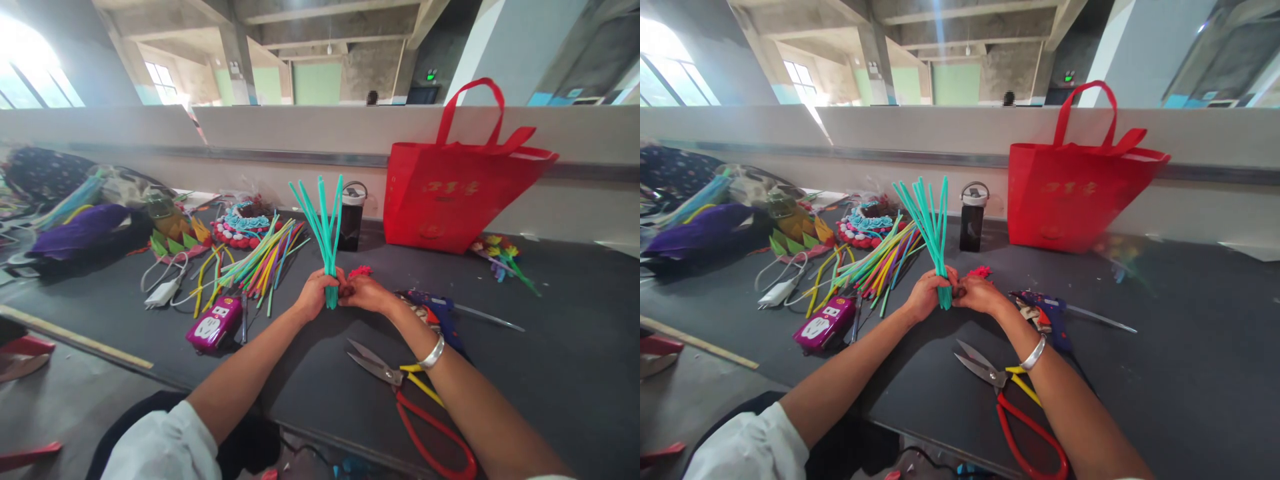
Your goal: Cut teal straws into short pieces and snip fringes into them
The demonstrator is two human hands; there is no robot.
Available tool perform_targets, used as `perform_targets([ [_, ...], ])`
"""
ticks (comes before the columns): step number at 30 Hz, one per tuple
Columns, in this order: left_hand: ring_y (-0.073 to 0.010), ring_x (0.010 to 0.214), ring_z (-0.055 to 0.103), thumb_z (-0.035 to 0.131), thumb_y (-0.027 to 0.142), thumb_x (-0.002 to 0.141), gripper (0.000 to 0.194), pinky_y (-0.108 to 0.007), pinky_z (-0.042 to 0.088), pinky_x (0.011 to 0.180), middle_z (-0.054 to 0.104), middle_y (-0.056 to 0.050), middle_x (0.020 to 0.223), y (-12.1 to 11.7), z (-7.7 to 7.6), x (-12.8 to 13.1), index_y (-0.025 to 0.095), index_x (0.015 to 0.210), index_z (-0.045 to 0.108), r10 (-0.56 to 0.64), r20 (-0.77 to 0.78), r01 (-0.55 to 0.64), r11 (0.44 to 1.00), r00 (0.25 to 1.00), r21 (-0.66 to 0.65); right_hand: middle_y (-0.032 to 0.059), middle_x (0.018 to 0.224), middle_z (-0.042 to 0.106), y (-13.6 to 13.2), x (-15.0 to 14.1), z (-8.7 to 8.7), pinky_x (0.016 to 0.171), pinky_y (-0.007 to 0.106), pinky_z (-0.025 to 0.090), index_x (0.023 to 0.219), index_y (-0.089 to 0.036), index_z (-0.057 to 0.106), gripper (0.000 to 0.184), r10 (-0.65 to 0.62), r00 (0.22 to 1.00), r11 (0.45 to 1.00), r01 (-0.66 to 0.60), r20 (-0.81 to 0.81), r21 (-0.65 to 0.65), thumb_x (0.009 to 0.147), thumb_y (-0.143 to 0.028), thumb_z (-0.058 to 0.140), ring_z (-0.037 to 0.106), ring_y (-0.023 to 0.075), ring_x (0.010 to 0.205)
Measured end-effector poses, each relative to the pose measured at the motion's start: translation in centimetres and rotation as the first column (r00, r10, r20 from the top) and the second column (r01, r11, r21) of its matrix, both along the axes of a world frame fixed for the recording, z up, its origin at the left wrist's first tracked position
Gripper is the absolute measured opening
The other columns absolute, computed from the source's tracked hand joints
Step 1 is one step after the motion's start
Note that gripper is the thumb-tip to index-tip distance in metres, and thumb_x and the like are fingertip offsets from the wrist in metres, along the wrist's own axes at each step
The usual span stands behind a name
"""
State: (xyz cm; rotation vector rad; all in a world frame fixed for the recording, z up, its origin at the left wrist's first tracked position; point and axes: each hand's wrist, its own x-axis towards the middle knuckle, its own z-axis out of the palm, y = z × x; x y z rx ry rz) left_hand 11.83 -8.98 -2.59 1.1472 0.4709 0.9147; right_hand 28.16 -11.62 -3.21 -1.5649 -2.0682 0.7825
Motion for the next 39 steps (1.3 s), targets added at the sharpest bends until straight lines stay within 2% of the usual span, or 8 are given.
perform_targets([
  [3, -0.0134, 0.069, 0.057, 0.056, 0.012, 0.059, 0.013, -0.026, 0.046, 0.065, 0.061, -0.004, 0.083, 0.0, 0.0, 0.0, 0.014, 0.063, 0.068, -0.011, 0.031, 0.011, 1.0, 0.999, 0.005, -0.0038, 0.064, 0.058, 0.4, 0.0, -0.4, 0.057, 0.02, 0.036, 0.07, -0.017, 0.066, 0.013, 0.027, 0.999, 1.0, -0.027, -0.046, 0.006, 0.072, -0.029, 0.062, 0.056, 0.0128, 0.064],
  [9, -0.012, 0.069, 0.057, 0.056, 0.013, 0.058, 0.011, -0.025, 0.046, 0.065, 0.064, -0.005, 0.091, 0.2, -0.2, 0.0, 0.014, 0.061, 0.067, -0.007, 0.025, 0.007, 1.0, 1.0, -0.005, -0.0059, 0.054, 0.044, 0.6, -0.3, -1.0, 0.053, 0.021, 0.029, 0.059, -0.016, 0.059, 0.015, 0.044, 0.996, 0.999, -0.043, -0.081, 0.012, 0.07, -0.026, 0.057, 0.046, 0.01, 0.055],
  [17, -0.0146, 0.074, 0.059, 0.055, 0.012, 0.058, 0.013, -0.027, 0.046, 0.07, 0.065, -0.006, 0.087, 0.2, -0.3, 0.0, 0.013, 0.063, 0.067, 0.007, 0.013, -0.007, 1.0, 1.0, 0.005, -0.0057, 0.054, 0.045, 0.7, -0.2, -1.5, 0.052, 0.022, 0.029, 0.058, -0.017, 0.058, 0.017, 0.043, 0.99, 0.999, -0.045, -0.136, -0.011, 0.07, -0.029, 0.057, 0.045, 0.0101, 0.055],
  [27, -0.0134, 0.067, 0.057, 0.054, 0.013, 0.059, 0.013, -0.028, 0.047, 0.066, 0.065, -0.008, 0.091, 0.2, -0.3, 0.0, 0.012, 0.062, 0.067, -0.013, 0.02, 0.013, 1.0, 1.0, 0.021, -0.0041, 0.059, 0.055, 0.2, -0.6, -1.2, 0.053, 0.022, 0.031, 0.063, -0.018, 0.061, 0.002, -0.039, 0.991, 0.997, 0.029, -0.129, -0.072, 0.063, -0.019, 0.061, 0.052, 0.0128, 0.057],
  [32, -0.0126, 0.061, 0.055, 0.057, 0.013, 0.062, 0.011, -0.026, 0.044, 0.06, 0.062, -0.005, 0.074, 0.2, -0.4, 0.0, 0.013, 0.066, 0.067, 0.019, -0.007, -0.019, 1.0, 1.0, 0.019, -0.0039, 0.061, 0.057, 0.4, -0.1, -1.4, 0.057, 0.023, 0.036, 0.064, -0.018, 0.062, 0.001, 0.015, 0.984, 0.996, -0.03, -0.178, -0.082, 0.063, -0.018, 0.061, 0.053, 0.0132, 0.061],
  [35, -0.0125, 0.059, 0.054, 0.061, 0.018, 0.067, 0.011, -0.025, 0.041, 0.057, 0.057, -0.001, 0.064, 0.0, -0.6, 0.2, 0.014, 0.076, 0.066, 0.0, -0.002, -0.001, 0.999, 1.0, -0.035, -0.0044, 0.066, 0.059, 0.7, 0.8, -1.3, 0.06, 0.023, 0.039, 0.074, -0.018, 0.063, 0.01, 0.057, 0.969, 0.993, -0.08, -0.239, -0.088, 0.063, -0.019, 0.063, 0.053, 0.0121, 0.062],
  [39, -0.0106, 0.06, 0.049, 0.065, 0.025, 0.072, 0.017, -0.024, 0.039, 0.06, 0.05, 0.002, 0.062, -0.2, -0.7, 0.5, 0.015, 0.086, 0.066, -0.01, 0.045, 0.01, 1.0, 0.999, -0.003, -0.0062, 0.067, 0.055, 1.0, 1.0, -1.3, 0.058, 0.022, 0.038, 0.084, -0.019, 0.063, 0.022, 0.064, 0.95, 0.991, -0.097, -0.306, -0.094, 0.063, -0.023, 0.069, 0.049, 0.0105, 0.06],
])
